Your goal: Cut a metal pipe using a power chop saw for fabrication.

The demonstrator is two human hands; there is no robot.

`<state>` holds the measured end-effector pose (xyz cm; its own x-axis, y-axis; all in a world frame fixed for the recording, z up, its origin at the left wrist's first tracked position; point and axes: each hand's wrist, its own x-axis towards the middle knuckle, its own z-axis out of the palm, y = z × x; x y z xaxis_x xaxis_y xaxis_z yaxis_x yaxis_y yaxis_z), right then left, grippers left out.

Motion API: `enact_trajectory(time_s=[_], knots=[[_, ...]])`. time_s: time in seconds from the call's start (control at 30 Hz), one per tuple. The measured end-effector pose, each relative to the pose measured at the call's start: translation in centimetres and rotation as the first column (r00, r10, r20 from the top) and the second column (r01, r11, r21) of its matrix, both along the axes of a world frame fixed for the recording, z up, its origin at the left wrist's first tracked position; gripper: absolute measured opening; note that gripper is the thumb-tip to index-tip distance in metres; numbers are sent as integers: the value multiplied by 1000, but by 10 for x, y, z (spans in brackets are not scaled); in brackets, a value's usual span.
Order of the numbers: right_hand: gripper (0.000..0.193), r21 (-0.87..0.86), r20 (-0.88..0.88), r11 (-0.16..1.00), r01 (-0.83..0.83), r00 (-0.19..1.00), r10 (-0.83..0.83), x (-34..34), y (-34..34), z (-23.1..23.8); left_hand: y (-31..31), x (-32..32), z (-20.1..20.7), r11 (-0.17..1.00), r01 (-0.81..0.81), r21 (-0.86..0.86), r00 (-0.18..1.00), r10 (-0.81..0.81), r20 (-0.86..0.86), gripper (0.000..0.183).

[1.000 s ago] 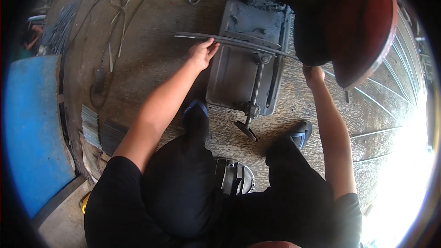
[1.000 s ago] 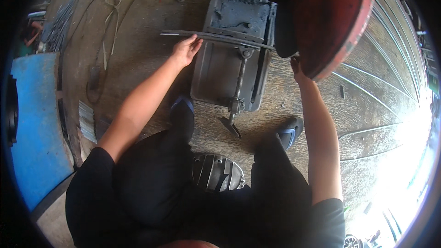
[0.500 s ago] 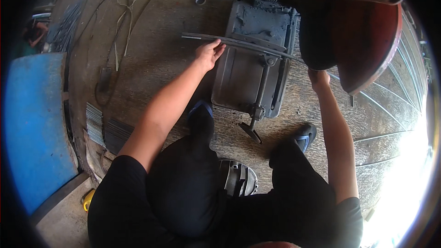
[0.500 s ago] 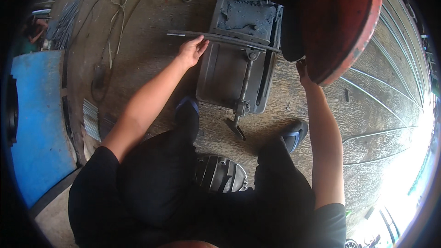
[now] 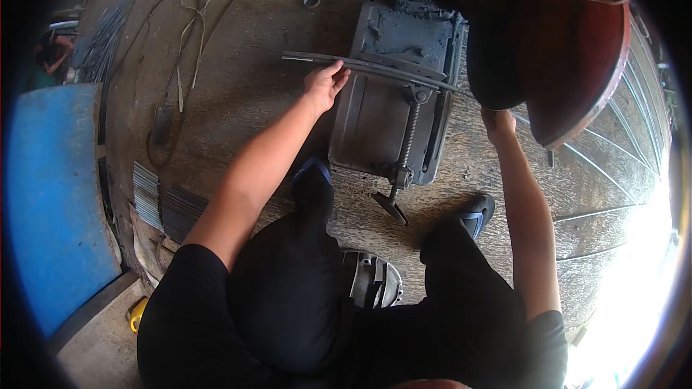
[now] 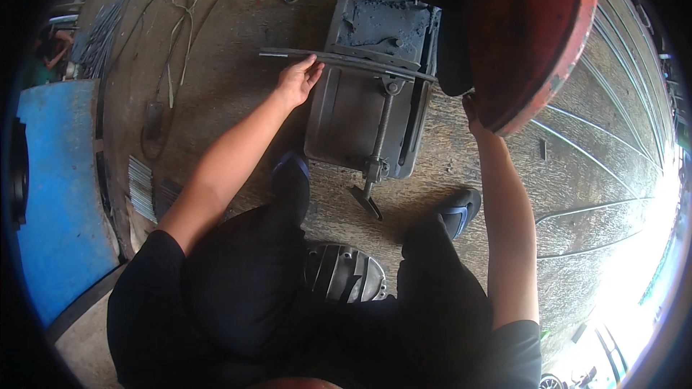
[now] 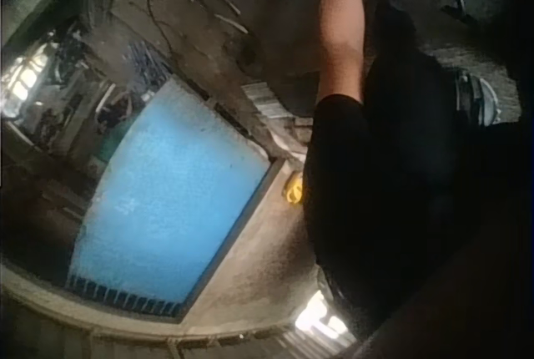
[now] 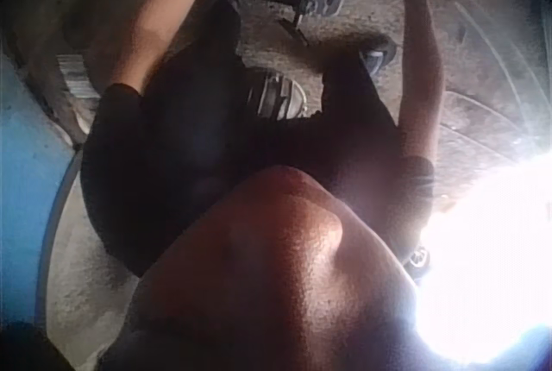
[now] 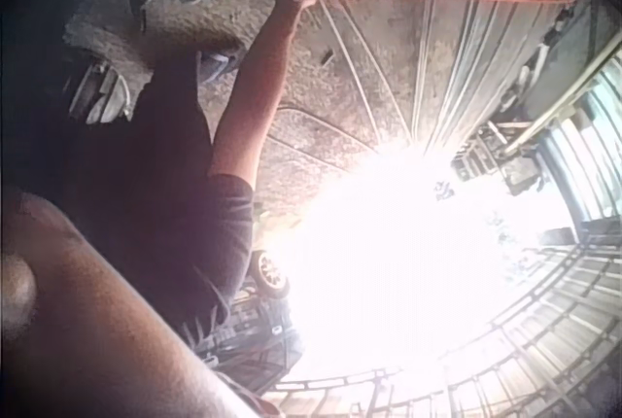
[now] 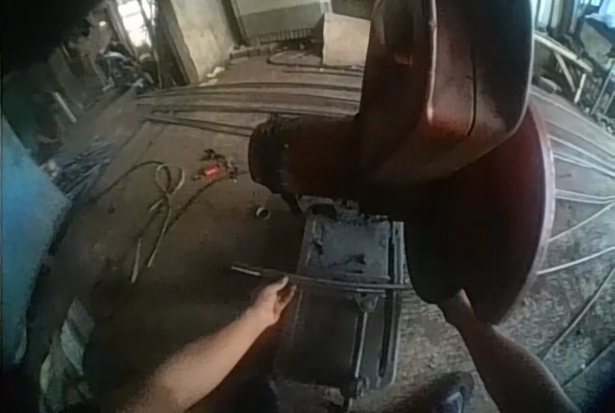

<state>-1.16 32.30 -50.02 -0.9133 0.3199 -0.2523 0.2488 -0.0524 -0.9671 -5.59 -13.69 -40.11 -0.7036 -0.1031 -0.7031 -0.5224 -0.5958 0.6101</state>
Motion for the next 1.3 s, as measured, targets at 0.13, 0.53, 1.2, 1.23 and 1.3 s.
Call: enact_trajectory(time_s=[0.13, 0.53, 1.2, 1.23, 1.3], knots=[[30, -284, 278, 947, 152, 958, -70, -16, -37, 52, -16, 2, 1, 999, -42, -6, 999, 42, -27, 19], [36, -418, 44, 908, -16, 998, 38, -4, -11, 39, -2, -1, -1, 998, -50, -45, 999, 50, 3, 22], [34, -645, 127, 761, 68, 992, 19, -14, -22, 50, 0, 1, 8, 992, -29, -121, 1000, 30, 9, 16], [33, -696, 59, 718, 27, 998, 19, -13, -15, 52, 5, 0, 8, 994, -19, -107, 1000, 20, 9, 16], [33, 101, 9, 970, -219, 976, 219, -5, 6, 52, 14, -2, 6, 997, 9, -81, 1000, -7, 25, 16]])
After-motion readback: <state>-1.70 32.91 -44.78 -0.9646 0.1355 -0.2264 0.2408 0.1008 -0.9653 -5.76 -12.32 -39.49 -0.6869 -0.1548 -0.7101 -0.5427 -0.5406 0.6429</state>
